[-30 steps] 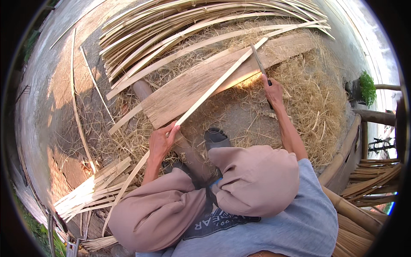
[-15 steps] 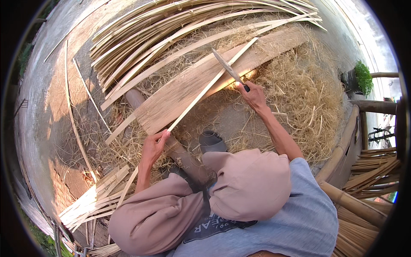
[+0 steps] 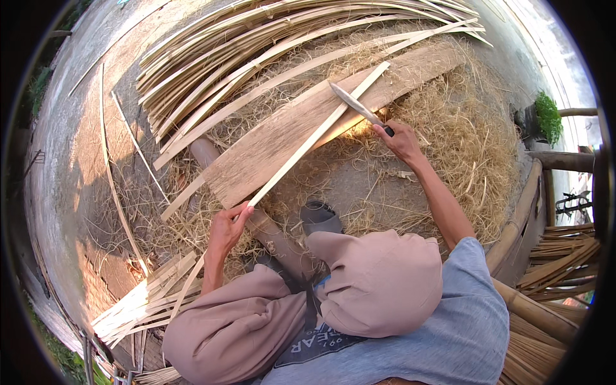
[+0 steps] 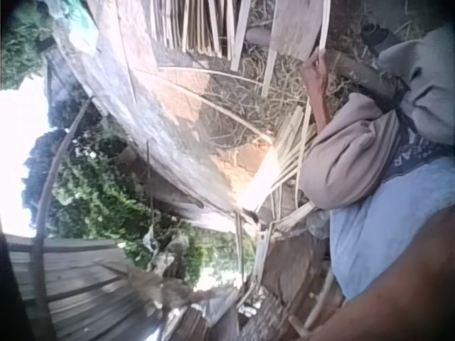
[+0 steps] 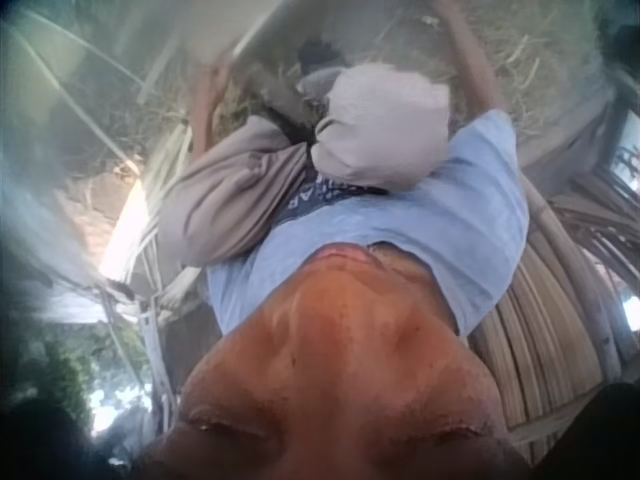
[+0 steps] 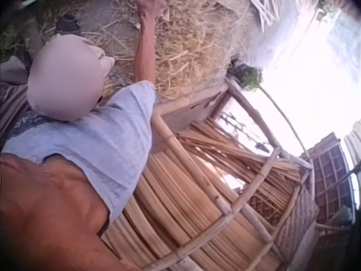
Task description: The person sits on the ground and uses a knife to split long bamboo strips into thinner slats. They repeatedly position the bamboo on a wooden board, strike it with the knife, and separate the resulting pieces.
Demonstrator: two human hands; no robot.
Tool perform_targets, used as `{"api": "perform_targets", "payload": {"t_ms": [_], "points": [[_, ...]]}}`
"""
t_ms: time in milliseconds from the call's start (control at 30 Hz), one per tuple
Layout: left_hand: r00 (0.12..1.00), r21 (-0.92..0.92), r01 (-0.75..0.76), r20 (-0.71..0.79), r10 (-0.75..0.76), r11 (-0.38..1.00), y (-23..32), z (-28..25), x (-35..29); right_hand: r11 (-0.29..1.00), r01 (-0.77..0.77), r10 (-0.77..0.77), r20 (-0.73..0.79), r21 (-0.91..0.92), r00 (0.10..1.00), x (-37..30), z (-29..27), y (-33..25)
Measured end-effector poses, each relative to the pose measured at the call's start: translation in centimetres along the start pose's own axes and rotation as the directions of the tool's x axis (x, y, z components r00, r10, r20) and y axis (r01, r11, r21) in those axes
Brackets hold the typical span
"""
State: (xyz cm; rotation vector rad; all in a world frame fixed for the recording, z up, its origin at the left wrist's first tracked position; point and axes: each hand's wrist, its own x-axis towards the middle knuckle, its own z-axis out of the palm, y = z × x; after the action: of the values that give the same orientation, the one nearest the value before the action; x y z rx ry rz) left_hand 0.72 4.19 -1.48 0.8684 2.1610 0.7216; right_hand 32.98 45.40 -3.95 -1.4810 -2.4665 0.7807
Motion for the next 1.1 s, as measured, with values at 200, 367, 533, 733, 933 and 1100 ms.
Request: {"api": "perform_targets", "payload": {"t_ms": [200, 367, 533, 733, 933, 1100], "points": [[0.998, 0.031, -0.063, -0.011, 0.063, 0.998, 1.2, 1.1, 0.9, 0.93, -0.356, 0.303, -0.354, -0.093, 0.885, 8.6, -6.9, 11.2], [0.975, 0.086, -0.118, -0.178, 0.132, 0.989, 2.6, 4.4, 0.1, 0.994, -0.079, 0.075, -0.064, -0.076, 0.995, -0.6, 0.7, -2.1], [0.934, -0.19, 0.277, 0.283, -0.218, 0.942, 0.6, -1.1, -2.7, 0.995, -0.065, 0.056, -0.124, -0.071, 0.991, -1.7, 1.7, -3.0], [0.947, -0.026, 0.227, 0.239, -0.214, 0.974, -4.0, -1.4, -4.5, 0.995, -0.102, 0.102, -0.093, 0.007, 0.99, 1.6, -0.1, -0.4], [0.979, 0.238, -0.064, -0.174, 0.107, 0.969, 0.7, 3.4, -1.2, 0.925, 0.355, -0.379, 0.276, 0.133, 0.884, -13.6, 8.2, -15.2], [0.985, 0.3, -0.051, -0.141, 0.097, 0.953, 2.1, 3.6, -0.4, 0.995, 0.093, -0.096, 0.101, 0.028, 0.99, -6.5, 5.7, -7.5]]}}
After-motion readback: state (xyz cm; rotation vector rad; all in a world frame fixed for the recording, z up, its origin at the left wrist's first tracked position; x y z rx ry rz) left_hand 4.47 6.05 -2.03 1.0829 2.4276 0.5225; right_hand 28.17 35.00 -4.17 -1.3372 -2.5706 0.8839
